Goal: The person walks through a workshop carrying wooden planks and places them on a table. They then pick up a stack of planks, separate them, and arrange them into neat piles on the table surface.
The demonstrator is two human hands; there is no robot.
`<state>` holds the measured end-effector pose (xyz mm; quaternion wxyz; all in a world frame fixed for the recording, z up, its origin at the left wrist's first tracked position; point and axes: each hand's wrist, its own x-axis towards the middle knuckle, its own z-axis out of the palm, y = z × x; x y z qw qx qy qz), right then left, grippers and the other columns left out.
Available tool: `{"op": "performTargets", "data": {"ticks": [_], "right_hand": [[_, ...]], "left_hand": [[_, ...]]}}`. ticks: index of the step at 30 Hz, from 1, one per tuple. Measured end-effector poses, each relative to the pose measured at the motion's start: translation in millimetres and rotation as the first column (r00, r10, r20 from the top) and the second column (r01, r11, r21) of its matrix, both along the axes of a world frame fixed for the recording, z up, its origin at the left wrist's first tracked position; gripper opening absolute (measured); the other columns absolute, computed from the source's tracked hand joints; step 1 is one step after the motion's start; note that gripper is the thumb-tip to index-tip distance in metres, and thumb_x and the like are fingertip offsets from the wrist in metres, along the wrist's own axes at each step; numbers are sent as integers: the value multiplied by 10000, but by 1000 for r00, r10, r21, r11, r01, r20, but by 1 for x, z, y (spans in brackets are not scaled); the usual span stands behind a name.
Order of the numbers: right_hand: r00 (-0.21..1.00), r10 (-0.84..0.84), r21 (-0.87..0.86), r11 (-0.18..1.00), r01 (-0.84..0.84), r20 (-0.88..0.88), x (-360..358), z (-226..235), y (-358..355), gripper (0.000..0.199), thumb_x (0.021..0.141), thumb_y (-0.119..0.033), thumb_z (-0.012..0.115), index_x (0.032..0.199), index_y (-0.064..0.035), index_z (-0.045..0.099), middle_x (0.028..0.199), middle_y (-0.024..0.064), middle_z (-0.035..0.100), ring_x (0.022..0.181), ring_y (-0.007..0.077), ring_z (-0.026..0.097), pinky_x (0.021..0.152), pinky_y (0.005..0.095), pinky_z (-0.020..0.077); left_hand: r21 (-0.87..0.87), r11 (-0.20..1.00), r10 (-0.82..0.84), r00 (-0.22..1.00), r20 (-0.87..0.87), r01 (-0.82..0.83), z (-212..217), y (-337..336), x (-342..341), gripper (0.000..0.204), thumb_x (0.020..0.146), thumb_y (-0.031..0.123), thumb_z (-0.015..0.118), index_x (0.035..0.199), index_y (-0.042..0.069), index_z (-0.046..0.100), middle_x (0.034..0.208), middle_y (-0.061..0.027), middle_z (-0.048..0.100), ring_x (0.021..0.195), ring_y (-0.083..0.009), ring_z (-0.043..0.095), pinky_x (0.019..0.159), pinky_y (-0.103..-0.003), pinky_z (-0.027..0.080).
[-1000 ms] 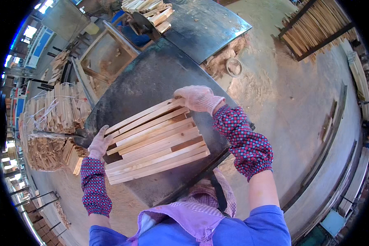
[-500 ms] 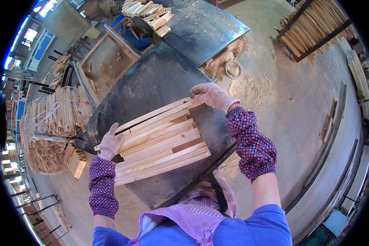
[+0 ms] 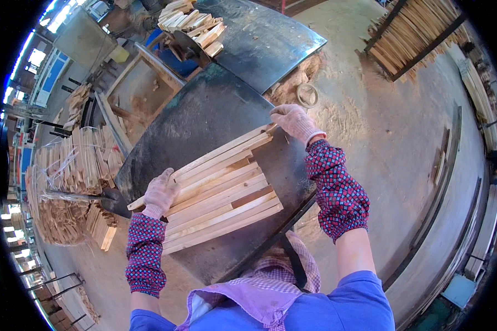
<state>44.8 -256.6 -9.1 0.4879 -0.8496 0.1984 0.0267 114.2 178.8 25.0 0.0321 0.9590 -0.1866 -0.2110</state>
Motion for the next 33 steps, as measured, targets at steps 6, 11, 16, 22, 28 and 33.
{"op": "performTargets", "data": {"ticks": [6,11,16,22,28,33], "right_hand": [[1000,-25,-51,998,25,-12,-1,0,1,312,879,-267,605,1076,-44,697,1021,163,697,957,262,664,863,346,495],[992,-113,-249,961,122,50,-11,15,14,369,888,-293,592,1138,-30,654,1048,172,687,983,284,658,884,375,489],[913,-361,89,933,350,192,-63,64,69,346,912,-300,604,1102,-15,657,977,158,698,915,238,673,806,331,516],[925,348,475,795,-378,155,-180,44,182,321,944,-351,596,932,-44,690,848,72,694,724,136,649,635,270,538],[824,107,821,223,525,-556,-169,27,268,482,916,-480,602,965,-3,645,809,81,661,653,164,632,568,293,525],[763,-73,753,120,646,-643,-162,18,280,461,921,-470,591,964,-12,630,819,109,669,614,206,651,533,360,558]], "left_hand": [[-5,1000,-5,1000,31,5,-6,-3,1,593,841,465,592,1352,176,510,1277,-105,595,1171,-308,539,1028,-404,403],[-62,997,-40,999,17,41,-3,-4,5,548,853,456,592,1322,176,543,1276,-97,596,1172,-305,538,1028,-397,403],[-42,999,-17,1000,-16,17,4,-8,7,523,847,458,593,1286,173,576,1317,-99,563,1190,-307,525,1042,-391,387],[-75,970,-212,957,196,231,5,-25,8,608,830,493,597,1309,123,548,1342,-142,536,1238,-309,500,1063,-377,370],[-8,987,-161,986,37,161,4,-48,3,615,815,526,611,1288,136,559,1246,-97,602,1176,-274,549,1012,-385,423],[-32,991,-124,988,93,127,-4,-53,-3,570,808,515,624,1237,141,585,1192,-92,619,1146,-274,562,973,-399,448]]}}
